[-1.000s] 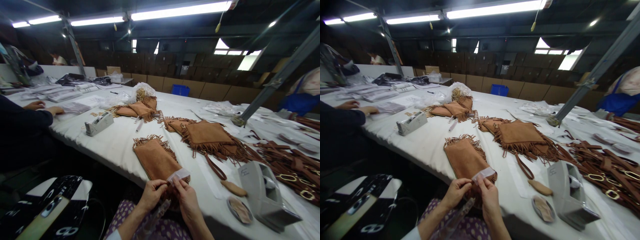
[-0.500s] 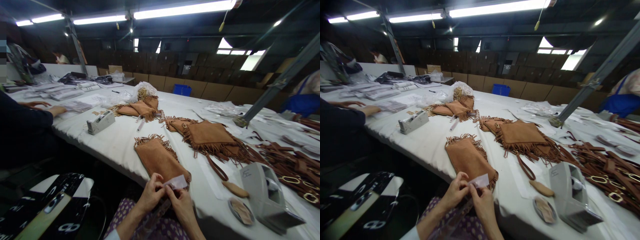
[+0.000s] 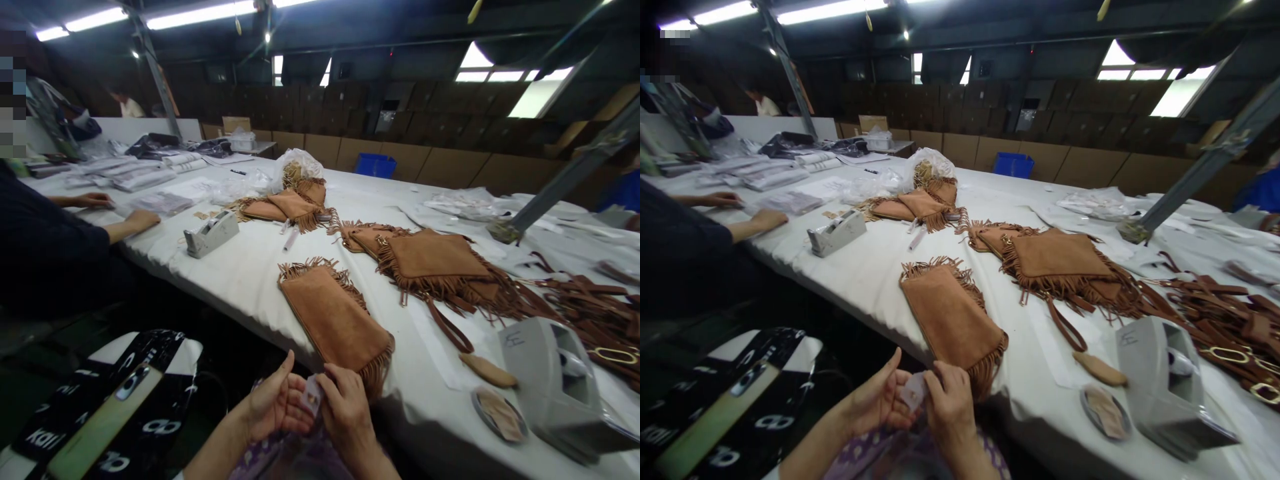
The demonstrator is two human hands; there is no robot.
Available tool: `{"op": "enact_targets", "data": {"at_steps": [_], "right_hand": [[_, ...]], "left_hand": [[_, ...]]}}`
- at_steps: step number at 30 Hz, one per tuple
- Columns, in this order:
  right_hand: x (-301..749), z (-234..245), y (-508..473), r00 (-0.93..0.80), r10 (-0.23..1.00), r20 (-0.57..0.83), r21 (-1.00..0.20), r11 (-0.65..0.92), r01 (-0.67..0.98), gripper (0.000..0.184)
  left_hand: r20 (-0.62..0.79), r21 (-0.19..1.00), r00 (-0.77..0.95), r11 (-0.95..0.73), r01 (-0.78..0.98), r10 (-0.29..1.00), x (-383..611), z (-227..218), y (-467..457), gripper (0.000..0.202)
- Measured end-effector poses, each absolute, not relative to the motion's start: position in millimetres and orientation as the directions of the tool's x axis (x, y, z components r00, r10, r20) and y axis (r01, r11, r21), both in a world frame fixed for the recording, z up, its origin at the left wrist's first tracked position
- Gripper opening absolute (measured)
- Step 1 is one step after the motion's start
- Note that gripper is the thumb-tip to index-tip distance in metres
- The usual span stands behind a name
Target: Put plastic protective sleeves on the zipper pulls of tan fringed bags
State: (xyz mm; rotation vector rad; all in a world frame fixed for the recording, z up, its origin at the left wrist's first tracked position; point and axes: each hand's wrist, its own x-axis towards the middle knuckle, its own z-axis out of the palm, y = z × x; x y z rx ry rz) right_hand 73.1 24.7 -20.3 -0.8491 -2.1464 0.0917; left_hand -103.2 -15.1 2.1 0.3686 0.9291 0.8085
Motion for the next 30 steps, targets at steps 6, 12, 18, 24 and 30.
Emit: {"op": "enact_targets", "data": {"at_steps": [6,12,18,24,30], "right_hand": [[87.4,-22.2,21.5,-0.502,0.617,0.606,-0.253,0.748,0.613,0.037],[106.4,-32.1,22.3,-0.448,0.736,0.507,-0.351,0.651,0.673,0.036],[104.7,-38.3,25.2,-0.435,0.740,0.513,-0.437,0.662,0.609,0.041],[104.7,-37.6,26.4,-0.431,0.750,0.502,-0.486,0.656,0.577,0.042],[106.6,-26.2,27.4,-0.449,0.767,0.459,-0.564,0.642,0.520,0.036]], "left_hand": [[-0.542,0.724,0.353,0.637,-0.264,0.762,-104.7,-8.3,-18.8,0.043],[-0.460,0.796,0.299,0.537,-0.278,0.836,-93.1,-30.6,-18.9,0.031],[-0.450,0.756,0.270,0.524,-0.392,0.851,-86.3,-33.9,-14.6,0.033],[-0.449,0.778,0.165,0.475,-0.410,0.878,-73.1,-33.3,-2.2,0.036],[-0.478,0.686,0.094,0.438,-0.582,0.873,-54.2,-39.7,7.9,0.036]]}}
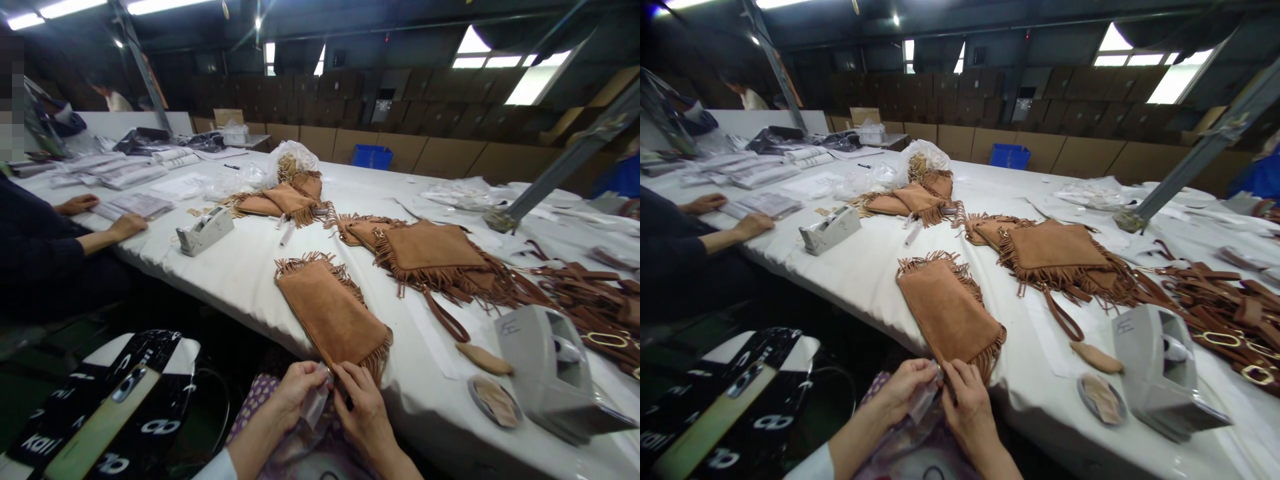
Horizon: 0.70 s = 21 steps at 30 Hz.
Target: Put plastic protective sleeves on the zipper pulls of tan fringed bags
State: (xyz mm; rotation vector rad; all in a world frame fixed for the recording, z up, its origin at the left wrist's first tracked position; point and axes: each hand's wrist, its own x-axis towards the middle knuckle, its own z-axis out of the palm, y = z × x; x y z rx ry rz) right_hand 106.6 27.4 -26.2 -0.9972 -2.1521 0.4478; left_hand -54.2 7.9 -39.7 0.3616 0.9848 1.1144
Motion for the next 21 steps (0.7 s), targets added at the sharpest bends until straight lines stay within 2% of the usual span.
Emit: {"op": "enact_targets", "data": {"at_steps": [2,4,7,10,13,17,19,21], "right_hand": [[108.0,-16.3,26.1,-0.434,0.806,0.404,-0.651,0.586,0.483,0.027],[108.2,-7.4,23.0,-0.344,0.884,0.315,-0.747,0.455,0.485,0.022],[104.0,-2.2,16.3,-0.188,0.979,0.078,-0.863,0.161,0.478,0.037],[92.8,-7.2,9.6,-0.195,0.958,-0.212,-0.936,-0.142,0.321,0.044],[77.0,-15.7,5.3,-0.166,0.896,-0.412,-0.911,-0.402,0.091,0.048],[60.9,-24.4,3.7,-0.028,0.866,-0.499,-0.848,-0.495,-0.192,0.045],[57.9,-27.9,3.7,0.009,0.856,-0.517,-0.829,-0.498,-0.255,0.043],[57.3,-31.5,3.4,0.040,0.851,-0.524,-0.824,-0.494,-0.277,0.045]], "left_hand": [[-0.480,0.679,0.078,0.427,-0.597,0.874,-52.8,-41.2,9.2,0.038],[-0.466,0.689,0.072,0.413,-0.596,0.882,-54.3,-41.7,9.6,0.040],[-0.430,0.726,0.075,0.394,-0.564,0.900,-58.6,-42.1,9.1,0.042],[-0.439,0.741,0.079,0.411,-0.531,0.895,-61.1,-42.4,8.3,0.044],[-0.466,0.736,0.085,0.440,-0.515,0.880,-60.9,-40.8,8.4,0.045],[-0.446,0.729,0.108,0.431,-0.532,0.889,-61.3,-34.5,8.2,0.046],[-0.428,0.723,0.156,0.441,-0.532,0.890,-65.1,-31.8,5.5,0.051],[-0.437,0.748,0.220,0.489,-0.449,0.872,-72.2,-31.8,0.2,0.052]]}}
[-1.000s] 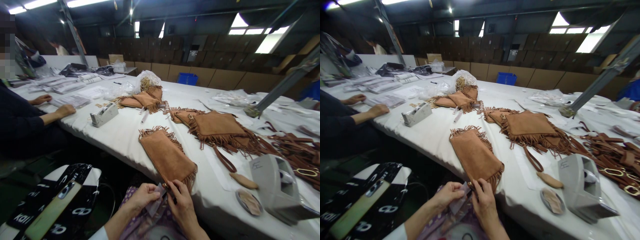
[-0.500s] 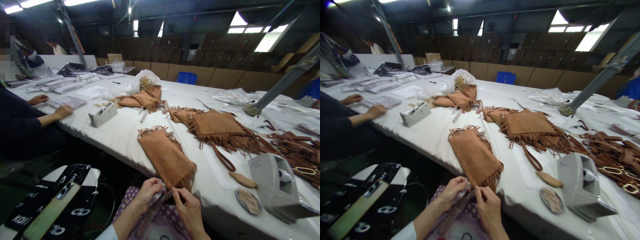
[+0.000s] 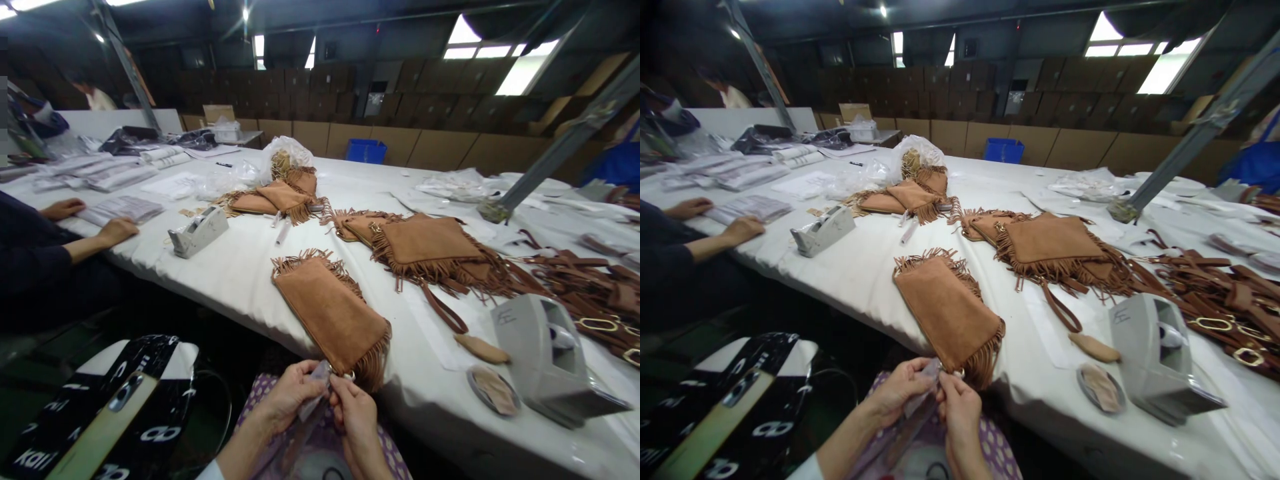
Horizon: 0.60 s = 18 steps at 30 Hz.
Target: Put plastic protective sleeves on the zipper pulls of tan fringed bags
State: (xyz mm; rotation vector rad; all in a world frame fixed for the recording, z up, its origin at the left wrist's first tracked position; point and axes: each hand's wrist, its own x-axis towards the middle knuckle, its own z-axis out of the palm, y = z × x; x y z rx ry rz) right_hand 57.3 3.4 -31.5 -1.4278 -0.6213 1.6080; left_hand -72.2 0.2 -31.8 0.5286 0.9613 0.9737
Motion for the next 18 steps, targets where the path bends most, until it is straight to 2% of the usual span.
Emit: {"op": "enact_targets", "data": {"at_steps": [3,5,8,11,18], "right_hand": [[57.6,-36.9,1.9,0.077,0.854,-0.515,-0.833,-0.478,-0.279,0.047],[57.2,-39.3,0.5,0.092,0.863,-0.497,-0.847,-0.459,-0.267,0.047],[56.5,-40.1,-0.9,0.100,0.880,-0.464,-0.872,-0.435,-0.225,0.047],[57.3,-38.9,-1.2,0.111,0.893,-0.435,-0.892,-0.411,-0.189,0.048],[62.2,-42.4,-1.0,0.139,0.907,-0.397,-0.916,-0.381,-0.129,0.057]], "left_hand": [[-0.494,0.806,0.261,0.549,-0.220,0.829,-84.8,-35.9,-9.9,0.041],[-0.508,0.822,0.268,0.554,-0.135,0.819,-90.4,-38.2,-13.7,0.040],[-0.427,0.868,0.264,0.474,-0.149,0.865,-90.8,-36.4,-8.9,0.049],[-0.365,0.902,0.181,0.395,-0.172,0.913,-83.5,-31.9,5.9,0.055],[-0.434,0.881,0.034,0.433,-0.191,0.900,-65.6,-37.1,26.0,0.046]]}}
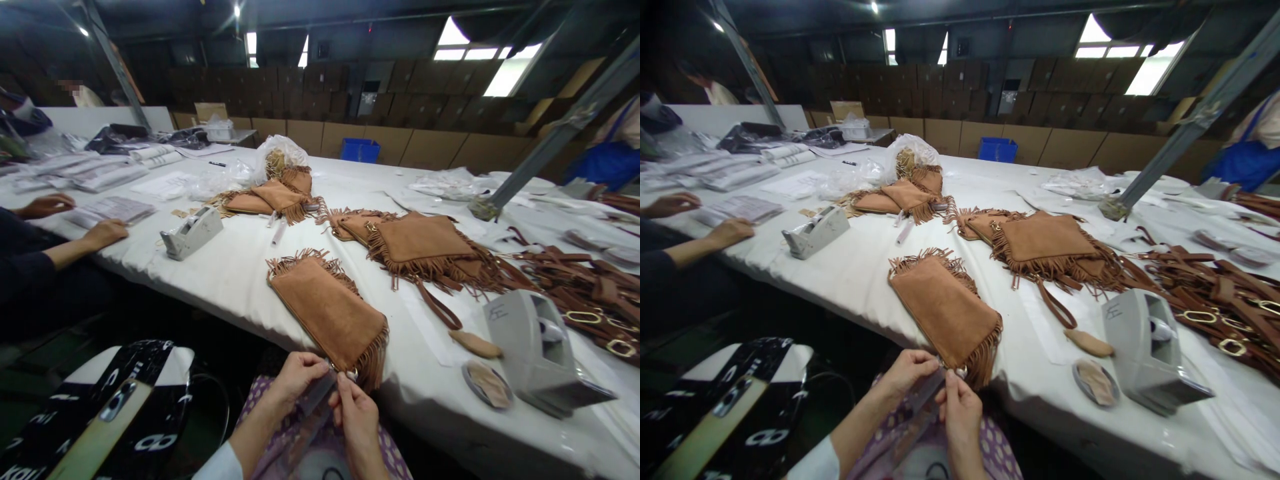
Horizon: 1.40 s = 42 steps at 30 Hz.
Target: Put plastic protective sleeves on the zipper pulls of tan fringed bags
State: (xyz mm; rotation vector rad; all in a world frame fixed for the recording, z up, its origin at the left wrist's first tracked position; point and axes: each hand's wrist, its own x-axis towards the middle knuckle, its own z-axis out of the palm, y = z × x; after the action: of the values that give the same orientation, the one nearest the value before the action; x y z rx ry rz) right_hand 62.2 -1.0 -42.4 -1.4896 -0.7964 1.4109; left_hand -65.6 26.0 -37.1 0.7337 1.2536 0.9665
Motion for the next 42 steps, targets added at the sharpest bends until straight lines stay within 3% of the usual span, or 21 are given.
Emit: {"op": "enact_targets", "data": {"at_steps": [4,10,17,21,23,27,33,35,38,42], "right_hand": [[63.8,-47.4,-3.5,0.136,0.884,-0.448,-0.892,-0.432,-0.135,0.067],[59.3,-43.7,-0.4,0.064,0.881,-0.468,-0.884,-0.467,-0.035,0.060],[48.8,-37.0,8.4,0.104,0.873,-0.477,-0.876,-0.463,-0.137,0.052],[48.5,-44.0,10.4,0.077,0.850,-0.522,-0.842,-0.498,-0.205,0.050],[48.3,-45.7,10.8,0.080,0.844,-0.530,-0.837,-0.505,-0.212,0.051],[48.2,-42.5,10.5,0.074,0.856,-0.512,-0.844,-0.486,-0.225,0.052],[52.0,-34.8,10.5,0.052,0.861,-0.507,-0.850,-0.489,-0.195,0.049],[53.1,-32.9,11.4,0.048,0.857,-0.514,-0.848,-0.498,-0.180,0.047],[53.9,-29.0,12.6,0.043,0.845,-0.533,-0.836,-0.518,-0.181,0.044],[54.3,-25.1,12.3,0.004,0.835,-0.551,-0.817,-0.539,-0.205,0.044]], "left_hand": [[-0.421,0.895,-0.065,0.402,-0.191,0.905,-59.1,-43.1,26.2,0.041],[-0.304,0.953,-0.177,0.297,-0.063,0.936,-56.6,-43.2,26.2,0.027],[-0.254,0.966,-0.158,0.257,-0.005,0.954,-62.9,-41.8,26.6,0.027],[-0.289,0.957,-0.107,0.286,-0.041,0.951,-66.9,-45.2,21.4,0.047],[-0.361,0.925,0.036,0.363,-0.110,0.932,-68.5,-43.8,15.9,0.057],[-0.482,0.790,0.260,0.544,-0.284,0.837,-68.0,-38.3,7.5,0.053],[-0.533,0.809,0.046,0.525,-0.265,0.845,-60.1,-42.6,10.8,0.049],[-0.449,0.883,-0.076,0.429,-0.190,0.890,-55.9,-43.1,11.2,0.044],[-0.202,0.977,-0.214,0.211,0.018,0.956,-49.0,-40.6,5.9,0.032],[0.035,0.947,-0.205,0.033,0.319,0.978,-44.7,-42.8,-11.3,0.031]]}}
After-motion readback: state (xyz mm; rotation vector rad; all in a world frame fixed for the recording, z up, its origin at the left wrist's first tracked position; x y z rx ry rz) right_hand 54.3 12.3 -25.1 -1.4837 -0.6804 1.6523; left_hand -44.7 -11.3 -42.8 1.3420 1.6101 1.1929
